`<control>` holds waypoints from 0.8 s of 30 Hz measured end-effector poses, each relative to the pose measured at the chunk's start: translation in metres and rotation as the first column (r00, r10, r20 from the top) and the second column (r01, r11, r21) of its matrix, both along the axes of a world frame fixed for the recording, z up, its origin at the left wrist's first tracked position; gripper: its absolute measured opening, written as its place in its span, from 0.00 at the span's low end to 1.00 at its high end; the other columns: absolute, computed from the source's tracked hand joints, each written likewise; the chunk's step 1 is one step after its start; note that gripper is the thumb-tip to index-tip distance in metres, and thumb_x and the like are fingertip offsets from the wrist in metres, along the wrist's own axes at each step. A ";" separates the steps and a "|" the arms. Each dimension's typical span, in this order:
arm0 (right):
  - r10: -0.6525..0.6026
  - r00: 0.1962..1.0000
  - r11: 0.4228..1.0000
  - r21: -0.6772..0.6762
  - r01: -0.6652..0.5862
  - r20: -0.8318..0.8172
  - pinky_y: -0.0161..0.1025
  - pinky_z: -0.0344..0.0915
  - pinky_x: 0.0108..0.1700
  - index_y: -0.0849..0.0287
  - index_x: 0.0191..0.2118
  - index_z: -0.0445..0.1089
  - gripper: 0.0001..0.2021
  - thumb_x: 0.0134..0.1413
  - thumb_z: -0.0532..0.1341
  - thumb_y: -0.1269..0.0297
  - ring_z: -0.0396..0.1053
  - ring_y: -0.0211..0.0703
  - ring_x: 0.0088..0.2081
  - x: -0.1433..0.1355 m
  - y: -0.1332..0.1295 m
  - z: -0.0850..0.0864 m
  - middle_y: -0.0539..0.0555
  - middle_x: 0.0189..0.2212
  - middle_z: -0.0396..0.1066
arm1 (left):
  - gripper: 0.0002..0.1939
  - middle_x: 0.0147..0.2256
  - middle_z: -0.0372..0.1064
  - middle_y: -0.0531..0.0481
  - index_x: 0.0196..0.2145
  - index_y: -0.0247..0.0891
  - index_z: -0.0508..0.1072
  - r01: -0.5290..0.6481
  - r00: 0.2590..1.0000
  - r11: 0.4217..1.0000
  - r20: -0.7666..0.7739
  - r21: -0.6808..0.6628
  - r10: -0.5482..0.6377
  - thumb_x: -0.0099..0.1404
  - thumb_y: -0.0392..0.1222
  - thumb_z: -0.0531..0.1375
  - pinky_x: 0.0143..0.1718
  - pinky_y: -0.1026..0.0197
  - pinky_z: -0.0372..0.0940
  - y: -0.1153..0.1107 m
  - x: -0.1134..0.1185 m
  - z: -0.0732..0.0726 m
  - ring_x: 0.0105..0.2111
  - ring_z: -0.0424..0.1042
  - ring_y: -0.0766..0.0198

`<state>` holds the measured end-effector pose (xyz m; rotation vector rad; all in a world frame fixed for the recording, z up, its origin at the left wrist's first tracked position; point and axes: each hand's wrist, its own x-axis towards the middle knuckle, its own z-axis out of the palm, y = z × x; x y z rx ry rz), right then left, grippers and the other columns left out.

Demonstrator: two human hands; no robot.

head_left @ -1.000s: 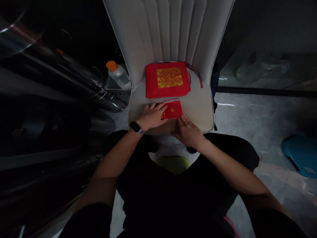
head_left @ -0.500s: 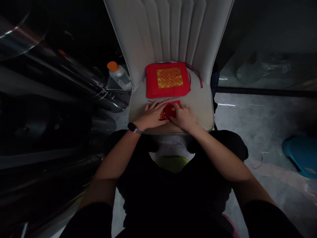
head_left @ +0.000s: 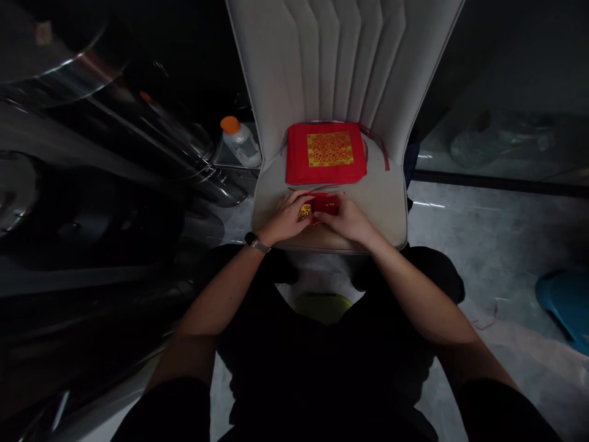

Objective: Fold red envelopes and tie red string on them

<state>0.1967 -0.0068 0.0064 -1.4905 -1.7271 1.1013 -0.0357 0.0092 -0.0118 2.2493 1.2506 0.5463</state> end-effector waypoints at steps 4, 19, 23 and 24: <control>-0.032 0.999 0.993 0.113 0.031 0.010 0.48 0.77 0.56 0.54 0.63 0.70 0.21 0.66 0.63 0.65 0.82 0.51 0.52 -0.019 -0.019 0.018 0.57 0.53 0.83 | 0.16 0.64 0.70 0.39 0.57 0.39 0.78 -0.057 0.992 0.994 0.104 -0.092 0.067 0.75 0.41 0.58 0.74 0.45 0.61 0.008 -0.002 -0.001 0.67 0.70 0.53; 0.414 0.864 0.813 0.312 -0.492 0.286 0.50 0.70 0.65 0.53 0.57 0.80 0.18 0.75 0.55 0.59 0.78 0.51 0.57 -0.034 -0.030 0.002 0.58 0.54 0.82 | 0.25 0.61 0.74 0.40 0.65 0.40 0.70 -0.003 0.972 0.960 0.224 -0.281 0.068 0.73 0.40 0.63 0.69 0.47 0.66 0.021 -0.020 0.010 0.62 0.74 0.56; 0.007 0.957 0.975 0.209 -0.070 0.291 0.50 0.72 0.59 0.61 0.58 0.78 0.18 0.72 0.60 0.56 0.78 0.55 0.54 0.011 0.011 -0.002 0.65 0.53 0.80 | 0.22 0.63 0.67 0.40 0.64 0.42 0.75 0.026 0.998 0.999 -0.060 -0.026 -0.028 0.77 0.35 0.55 0.71 0.44 0.63 0.008 -0.012 0.020 0.65 0.67 0.52; -0.062 0.952 0.986 0.166 0.012 0.299 0.50 0.72 0.58 0.64 0.58 0.77 0.21 0.70 0.64 0.54 0.77 0.56 0.52 0.021 0.022 -0.006 0.68 0.53 0.79 | 0.21 0.62 0.67 0.40 0.61 0.43 0.78 0.024 0.990 0.999 -0.140 0.035 -0.019 0.77 0.34 0.55 0.70 0.42 0.63 0.004 -0.009 0.023 0.64 0.66 0.50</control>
